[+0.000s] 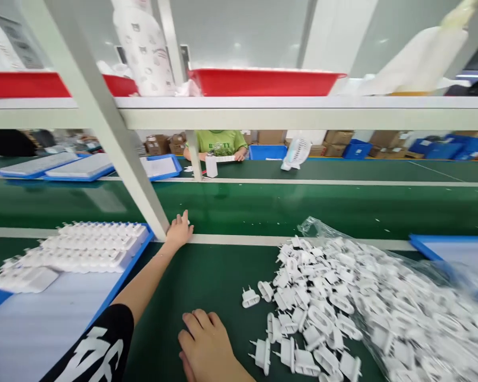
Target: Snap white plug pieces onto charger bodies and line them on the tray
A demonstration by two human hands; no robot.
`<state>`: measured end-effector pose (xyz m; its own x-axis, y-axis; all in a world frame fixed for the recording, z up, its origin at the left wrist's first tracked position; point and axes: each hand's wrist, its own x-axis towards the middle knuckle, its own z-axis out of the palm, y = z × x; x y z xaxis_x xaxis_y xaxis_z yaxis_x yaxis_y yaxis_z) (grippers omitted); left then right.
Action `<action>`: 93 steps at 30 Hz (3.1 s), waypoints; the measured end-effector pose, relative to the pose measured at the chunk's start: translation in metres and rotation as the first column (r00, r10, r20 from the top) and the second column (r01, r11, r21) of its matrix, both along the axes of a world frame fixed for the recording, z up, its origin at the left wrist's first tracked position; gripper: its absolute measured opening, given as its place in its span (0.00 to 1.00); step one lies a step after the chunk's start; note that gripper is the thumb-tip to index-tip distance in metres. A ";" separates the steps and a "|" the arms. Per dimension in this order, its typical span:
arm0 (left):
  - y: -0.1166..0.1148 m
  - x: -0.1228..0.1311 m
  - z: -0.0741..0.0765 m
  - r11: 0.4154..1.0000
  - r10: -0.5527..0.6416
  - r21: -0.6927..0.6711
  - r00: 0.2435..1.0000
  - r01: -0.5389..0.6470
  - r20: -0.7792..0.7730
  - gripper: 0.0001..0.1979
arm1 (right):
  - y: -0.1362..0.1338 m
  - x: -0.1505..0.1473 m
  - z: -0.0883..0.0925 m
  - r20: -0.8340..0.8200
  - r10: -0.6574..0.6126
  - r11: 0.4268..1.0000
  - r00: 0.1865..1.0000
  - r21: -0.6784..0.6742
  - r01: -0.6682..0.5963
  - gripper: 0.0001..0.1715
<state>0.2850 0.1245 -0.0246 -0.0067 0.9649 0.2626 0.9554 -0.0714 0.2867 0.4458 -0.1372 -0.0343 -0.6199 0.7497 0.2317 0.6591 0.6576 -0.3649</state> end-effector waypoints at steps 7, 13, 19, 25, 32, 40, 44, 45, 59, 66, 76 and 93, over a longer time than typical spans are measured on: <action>0.006 0.006 -0.002 0.998 -0.058 -0.013 0.992 0.060 0.111 0.20 | 0.023 0.047 0.034 0.162 -0.710 0.703 0.685 0.106 0.703 0.14; -0.050 0.029 -0.029 0.936 -0.321 0.040 0.801 0.350 0.505 0.34 | 0.031 0.061 0.019 0.388 -0.706 0.653 0.592 0.034 0.757 0.09; -0.132 0.056 -0.036 0.818 -0.463 -0.049 0.707 0.573 0.534 0.35 | 0.030 0.065 0.014 0.291 -0.669 0.708 0.684 -0.030 0.705 0.24; -0.143 0.054 -0.029 0.789 -0.507 -0.062 0.703 0.612 0.499 0.35 | 0.039 0.073 0.023 -0.567 -0.686 0.703 0.457 -0.679 0.212 0.17; -0.148 0.060 -0.026 0.766 -0.537 -0.041 0.673 0.642 0.508 0.39 | 0.050 0.072 0.015 -0.570 -0.812 0.566 -0.128 -0.714 -0.413 0.20; -0.146 0.057 -0.023 0.582 -0.553 -0.109 0.490 0.806 0.674 0.36 | 0.052 0.075 0.007 -0.708 -0.699 0.713 0.096 -0.702 0.013 0.16; -0.148 0.059 -0.019 0.557 -0.530 -0.131 0.472 0.820 0.704 0.37 | 0.055 0.071 0.006 -0.695 -0.658 0.751 0.288 -0.632 0.190 0.11; -0.148 0.060 -0.018 0.559 -0.526 -0.135 0.476 0.818 0.704 0.37 | 0.056 0.069 0.005 -0.685 -0.653 0.755 0.322 -0.621 0.211 0.11; -0.149 0.062 -0.021 0.569 -0.511 -0.146 0.487 0.809 0.708 0.36 | 0.053 0.061 0.010 -0.448 -0.646 0.760 0.618 -0.457 0.463 0.13; -0.144 0.056 -0.017 0.528 -0.505 -0.076 0.385 0.846 0.773 0.23 | 0.052 0.068 0.025 -0.185 -0.593 0.796 0.783 -0.276 0.538 0.08; -0.145 0.057 -0.009 0.541 -0.539 -0.091 0.428 0.836 0.725 0.08 | 0.052 0.071 0.025 -0.058 -0.572 0.801 0.818 -0.254 0.542 0.08; -0.154 0.038 -0.003 0.549 -0.205 -0.155 0.313 0.821 0.927 0.13 | 0.050 0.077 0.027 -0.535 -0.516 0.735 0.669 -0.677 0.025 0.22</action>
<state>0.3230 -0.0296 -0.0272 0.6650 0.7438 -0.0666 0.1031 -0.0032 0.9947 0.5226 -0.0874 -0.0073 -0.2235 0.9729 -0.0590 0.1867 -0.0167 -0.9823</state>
